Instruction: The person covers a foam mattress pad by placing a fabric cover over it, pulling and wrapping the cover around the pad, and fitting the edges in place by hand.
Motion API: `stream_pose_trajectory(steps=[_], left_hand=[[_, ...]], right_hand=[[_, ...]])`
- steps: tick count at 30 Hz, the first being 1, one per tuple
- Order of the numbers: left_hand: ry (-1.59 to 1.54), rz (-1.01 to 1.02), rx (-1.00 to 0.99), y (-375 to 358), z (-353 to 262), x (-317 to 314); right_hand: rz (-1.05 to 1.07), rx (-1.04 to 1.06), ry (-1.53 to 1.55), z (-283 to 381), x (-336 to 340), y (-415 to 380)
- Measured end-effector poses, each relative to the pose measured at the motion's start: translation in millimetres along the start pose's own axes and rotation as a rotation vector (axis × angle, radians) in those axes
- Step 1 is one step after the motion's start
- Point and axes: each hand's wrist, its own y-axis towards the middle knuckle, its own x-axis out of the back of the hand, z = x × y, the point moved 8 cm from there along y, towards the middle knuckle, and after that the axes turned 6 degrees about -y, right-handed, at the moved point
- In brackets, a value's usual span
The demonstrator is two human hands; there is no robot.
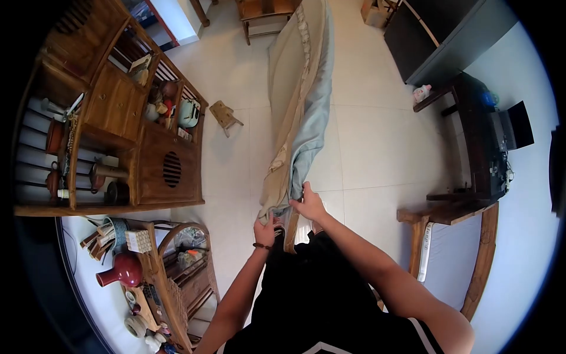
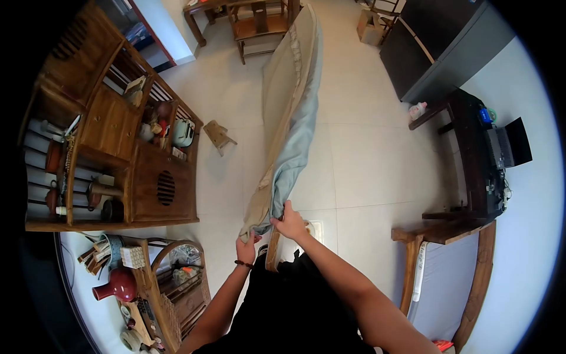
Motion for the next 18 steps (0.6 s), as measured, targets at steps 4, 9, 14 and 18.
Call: stream_pose_trajectory(steps=[4, 9, 14, 18], left_hand=[[-0.334, -0.336, 0.027, -12.3, -39.6, 27.6], [-0.265, -0.185, -0.028, -32.2, -39.3, 51.6], [-0.395, -0.263, -0.022, -56.9, -62.8, 66.4], [-0.299, -0.268, 0.006, -60.9, -75.9, 92.5]], right_hand=[[0.035, -0.012, 0.068, 8.7, -9.3, 1.8], [0.061, -0.053, -0.004, 2.8, -14.6, 3.1], [0.066, -0.103, 0.149, -23.7, -30.6, 7.2], [0.138, -0.34, 0.552, -15.0, -24.0, 7.3]])
